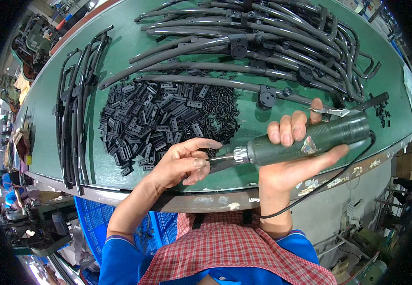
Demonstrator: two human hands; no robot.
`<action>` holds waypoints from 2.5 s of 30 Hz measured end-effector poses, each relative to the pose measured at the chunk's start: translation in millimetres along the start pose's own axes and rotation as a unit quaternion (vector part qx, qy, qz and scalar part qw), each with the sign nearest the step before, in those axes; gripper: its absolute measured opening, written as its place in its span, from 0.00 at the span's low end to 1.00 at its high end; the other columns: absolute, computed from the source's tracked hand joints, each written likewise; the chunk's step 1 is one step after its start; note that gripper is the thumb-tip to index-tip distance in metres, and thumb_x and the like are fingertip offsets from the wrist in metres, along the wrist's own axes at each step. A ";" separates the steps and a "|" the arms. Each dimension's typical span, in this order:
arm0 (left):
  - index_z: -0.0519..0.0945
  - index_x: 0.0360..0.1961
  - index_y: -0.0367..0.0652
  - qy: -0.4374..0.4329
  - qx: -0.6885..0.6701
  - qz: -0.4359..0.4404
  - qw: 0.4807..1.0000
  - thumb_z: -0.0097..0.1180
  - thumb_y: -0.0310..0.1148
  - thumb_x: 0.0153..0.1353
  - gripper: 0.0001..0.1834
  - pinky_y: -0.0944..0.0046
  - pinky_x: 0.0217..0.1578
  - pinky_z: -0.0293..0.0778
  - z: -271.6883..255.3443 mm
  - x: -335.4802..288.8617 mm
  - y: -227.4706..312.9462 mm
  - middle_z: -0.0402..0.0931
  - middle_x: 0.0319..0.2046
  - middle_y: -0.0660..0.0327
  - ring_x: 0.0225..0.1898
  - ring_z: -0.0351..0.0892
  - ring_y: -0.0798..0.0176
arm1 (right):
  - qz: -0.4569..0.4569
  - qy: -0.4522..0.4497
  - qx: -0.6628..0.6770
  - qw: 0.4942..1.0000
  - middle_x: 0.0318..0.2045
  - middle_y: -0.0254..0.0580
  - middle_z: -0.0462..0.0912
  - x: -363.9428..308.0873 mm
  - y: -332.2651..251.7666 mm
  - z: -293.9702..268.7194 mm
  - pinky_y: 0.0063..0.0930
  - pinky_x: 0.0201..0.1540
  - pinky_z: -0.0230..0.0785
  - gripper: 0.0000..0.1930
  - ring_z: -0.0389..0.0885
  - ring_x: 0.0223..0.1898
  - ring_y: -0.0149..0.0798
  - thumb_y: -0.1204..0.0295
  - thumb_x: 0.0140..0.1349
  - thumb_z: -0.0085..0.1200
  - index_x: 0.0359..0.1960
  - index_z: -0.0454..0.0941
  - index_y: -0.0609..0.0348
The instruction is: The person repeatedly picks up a curved metal wiper blade and a small black plastic clip, then uses a power drill to fasten the clip onto the blade. The completed assemblies are placed into a blue basket below the workbench.
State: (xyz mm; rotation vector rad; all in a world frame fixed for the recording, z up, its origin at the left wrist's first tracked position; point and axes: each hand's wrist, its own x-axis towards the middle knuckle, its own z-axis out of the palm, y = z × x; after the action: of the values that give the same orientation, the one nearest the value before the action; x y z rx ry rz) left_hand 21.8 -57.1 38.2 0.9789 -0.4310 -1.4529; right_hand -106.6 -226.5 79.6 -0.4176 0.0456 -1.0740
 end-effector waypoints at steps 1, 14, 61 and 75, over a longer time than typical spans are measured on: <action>0.73 0.53 0.37 0.036 0.059 0.025 0.997 0.54 0.32 0.63 0.19 0.77 0.16 0.58 3.1 -2.3 1.9 0.73 0.20 0.64 0.16 0.65 0.77 | 0.009 0.036 0.000 0.999 0.23 0.31 0.65 0.6 -2.0 -3.4 0.26 0.27 0.61 0.39 0.62 0.22 0.29 0.32 0.61 0.35 0.51 0.67 0.59; 0.80 0.43 0.48 0.222 0.789 0.236 0.522 0.55 0.25 0.52 0.16 0.56 0.40 0.75 -50.8 66.6 68.3 0.73 0.42 0.56 0.39 0.76 0.52 | 0.134 0.189 -0.024 0.972 0.21 0.30 0.66 -28.8 3.2 -28.1 0.26 0.27 0.58 0.37 0.62 0.22 0.29 0.34 0.63 0.31 0.53 0.70 0.56; 0.78 0.40 0.37 0.208 0.571 0.338 0.719 0.62 0.28 0.50 0.15 0.59 0.36 0.76 -5.4 -25.8 -58.2 0.77 0.37 0.56 0.37 0.78 0.54 | 0.146 -0.317 -0.304 0.886 0.22 0.39 0.74 -31.7 34.7 37.4 0.30 0.26 0.68 0.55 0.73 0.21 0.35 0.31 0.40 0.56 0.59 0.61 0.66; 0.79 0.39 0.38 0.210 0.567 0.324 0.728 0.61 0.29 0.52 0.13 0.59 0.39 0.76 -7.1 -28.7 -55.1 0.79 0.36 0.56 0.38 0.79 0.53 | 0.332 -0.317 -0.379 0.803 0.19 0.41 0.75 -16.7 54.4 66.1 0.26 0.22 0.70 0.58 0.75 0.19 0.35 0.28 0.37 0.59 0.53 0.64 0.75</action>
State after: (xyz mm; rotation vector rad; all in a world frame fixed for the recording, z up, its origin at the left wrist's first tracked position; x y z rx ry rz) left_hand -10.9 -19.2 0.8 1.8098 -1.2401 -0.1560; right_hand -53.2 -169.6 118.5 -1.3656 0.0206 -0.1275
